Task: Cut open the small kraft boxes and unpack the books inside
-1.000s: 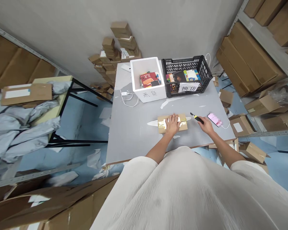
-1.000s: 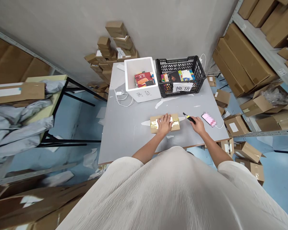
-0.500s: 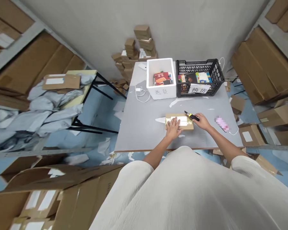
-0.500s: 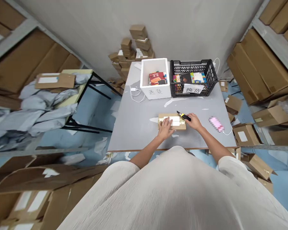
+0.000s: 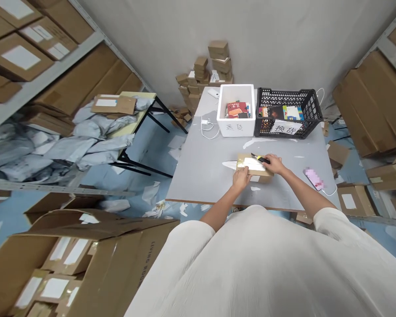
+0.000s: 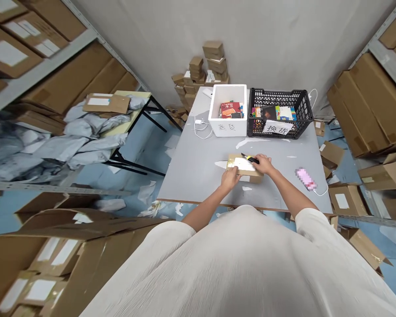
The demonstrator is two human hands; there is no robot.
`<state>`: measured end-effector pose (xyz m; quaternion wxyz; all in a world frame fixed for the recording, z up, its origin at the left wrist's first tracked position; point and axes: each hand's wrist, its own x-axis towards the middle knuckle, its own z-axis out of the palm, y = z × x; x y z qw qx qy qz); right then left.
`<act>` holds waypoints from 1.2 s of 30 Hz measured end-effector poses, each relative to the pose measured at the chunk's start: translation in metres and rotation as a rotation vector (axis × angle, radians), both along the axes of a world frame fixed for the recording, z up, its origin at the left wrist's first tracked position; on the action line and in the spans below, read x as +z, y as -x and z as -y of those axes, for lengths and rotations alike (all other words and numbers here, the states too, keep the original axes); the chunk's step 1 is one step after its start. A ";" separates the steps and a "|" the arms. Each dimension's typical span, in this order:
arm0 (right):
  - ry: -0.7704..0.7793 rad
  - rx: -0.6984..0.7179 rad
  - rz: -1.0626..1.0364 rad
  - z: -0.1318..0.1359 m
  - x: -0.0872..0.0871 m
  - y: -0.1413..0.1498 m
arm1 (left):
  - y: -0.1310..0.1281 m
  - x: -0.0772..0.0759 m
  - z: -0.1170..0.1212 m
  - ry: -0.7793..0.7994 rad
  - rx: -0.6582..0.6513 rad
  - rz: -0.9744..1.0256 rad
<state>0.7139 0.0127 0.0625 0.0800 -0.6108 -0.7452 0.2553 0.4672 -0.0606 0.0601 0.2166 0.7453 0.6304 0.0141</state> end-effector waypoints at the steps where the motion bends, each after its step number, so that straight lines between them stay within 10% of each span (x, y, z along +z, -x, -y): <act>1: 0.011 -0.001 0.000 0.000 0.000 -0.001 | 0.001 -0.001 0.003 0.007 -0.006 0.000; 20: 0.153 -0.352 -0.213 0.059 -0.008 -0.019 | -0.012 -0.024 -0.033 -0.024 0.038 0.407; 36: 0.137 -0.452 -0.407 0.061 -0.005 -0.032 | -0.067 0.005 -0.031 -0.027 -0.022 0.062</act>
